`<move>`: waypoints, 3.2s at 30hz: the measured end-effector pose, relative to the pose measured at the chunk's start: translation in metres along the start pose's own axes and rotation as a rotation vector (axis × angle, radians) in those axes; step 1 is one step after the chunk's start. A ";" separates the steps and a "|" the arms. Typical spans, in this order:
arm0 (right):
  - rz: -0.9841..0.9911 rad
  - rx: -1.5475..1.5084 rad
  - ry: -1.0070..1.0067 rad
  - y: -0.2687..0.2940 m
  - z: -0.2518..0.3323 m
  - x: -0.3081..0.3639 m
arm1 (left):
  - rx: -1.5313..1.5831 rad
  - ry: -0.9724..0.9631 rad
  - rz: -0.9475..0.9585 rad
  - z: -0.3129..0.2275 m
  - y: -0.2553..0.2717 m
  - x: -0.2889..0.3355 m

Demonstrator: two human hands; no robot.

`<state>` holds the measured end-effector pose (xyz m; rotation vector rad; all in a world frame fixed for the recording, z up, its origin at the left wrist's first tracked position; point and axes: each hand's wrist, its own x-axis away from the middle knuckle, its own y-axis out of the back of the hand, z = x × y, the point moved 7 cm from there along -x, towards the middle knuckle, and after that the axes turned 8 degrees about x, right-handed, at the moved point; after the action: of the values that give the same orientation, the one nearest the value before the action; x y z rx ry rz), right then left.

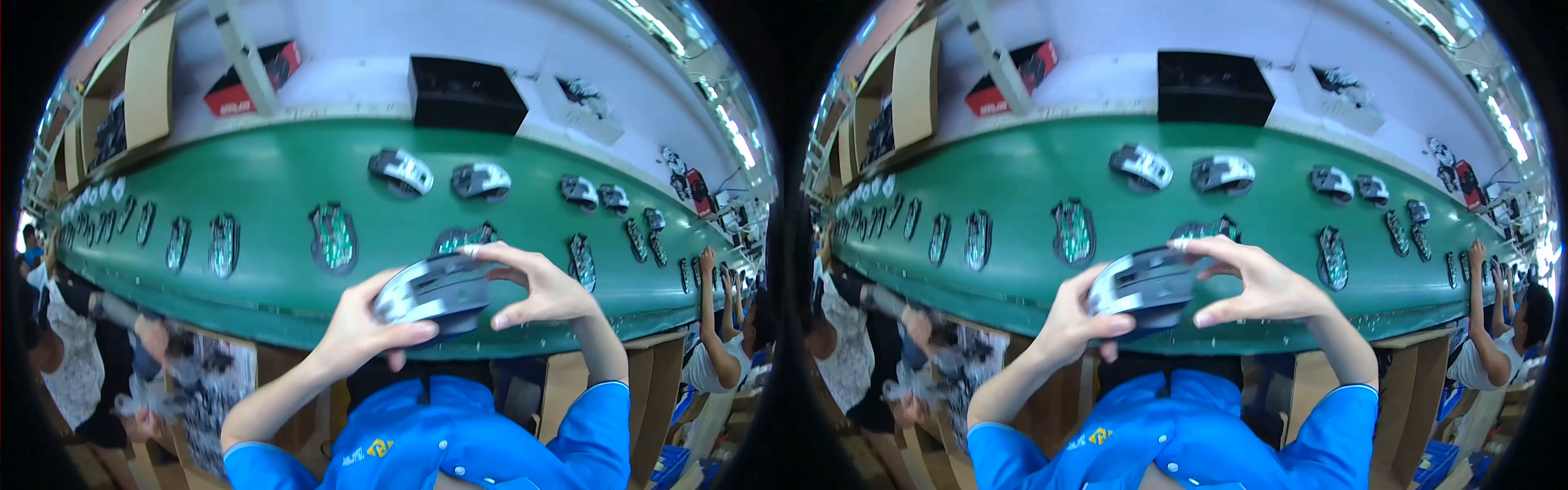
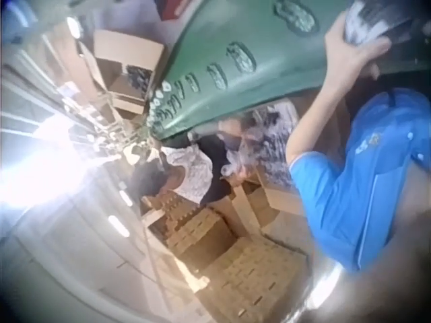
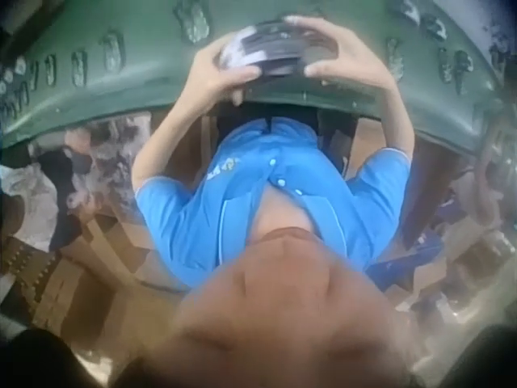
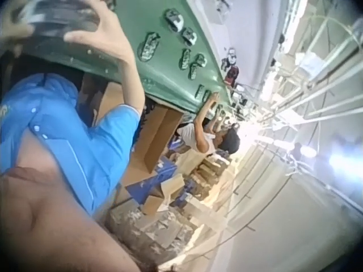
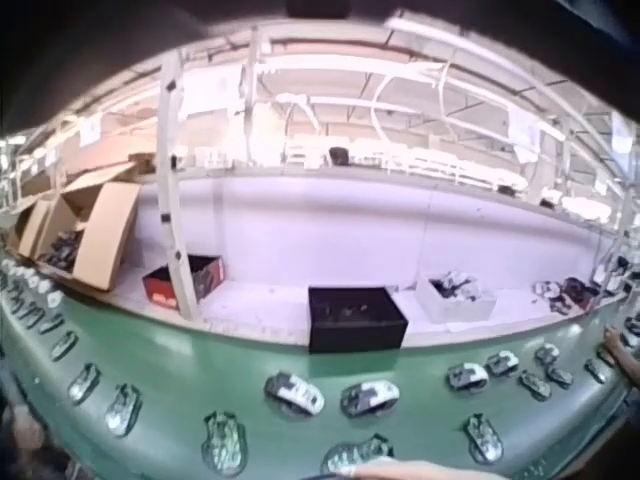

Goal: The person assembles computer mouse shells by taking small components from containers, fitting them into mouse casings by hand, and placing the assembled mouse shells onto a conveyor belt.

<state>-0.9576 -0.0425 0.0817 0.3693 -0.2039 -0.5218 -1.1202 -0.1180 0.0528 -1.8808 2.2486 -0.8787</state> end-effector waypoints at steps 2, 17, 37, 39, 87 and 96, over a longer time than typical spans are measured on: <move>-0.060 0.201 0.078 0.042 0.006 -0.018 | 0.202 0.009 0.004 -0.007 0.021 0.010; -0.457 0.682 -0.376 0.310 -0.177 -0.223 | 0.367 -0.040 -0.266 -0.016 0.110 -0.005; -0.511 0.066 -0.386 0.309 -0.166 -0.245 | 0.315 -0.131 -0.168 -0.024 0.137 -0.020; -0.555 0.019 -0.423 0.314 -0.164 -0.232 | 0.336 -0.136 -0.246 -0.020 0.139 -0.016; -0.012 0.909 0.695 -0.071 0.093 -0.050 | 0.292 0.202 0.056 0.017 0.035 0.035; -0.008 1.057 0.686 -0.086 0.091 -0.038 | -0.034 0.074 0.081 0.021 0.031 0.041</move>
<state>-1.0536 -0.1184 0.1276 1.5471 0.2139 -0.2283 -1.1487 -0.1610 0.0326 -1.7845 2.3784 -0.9180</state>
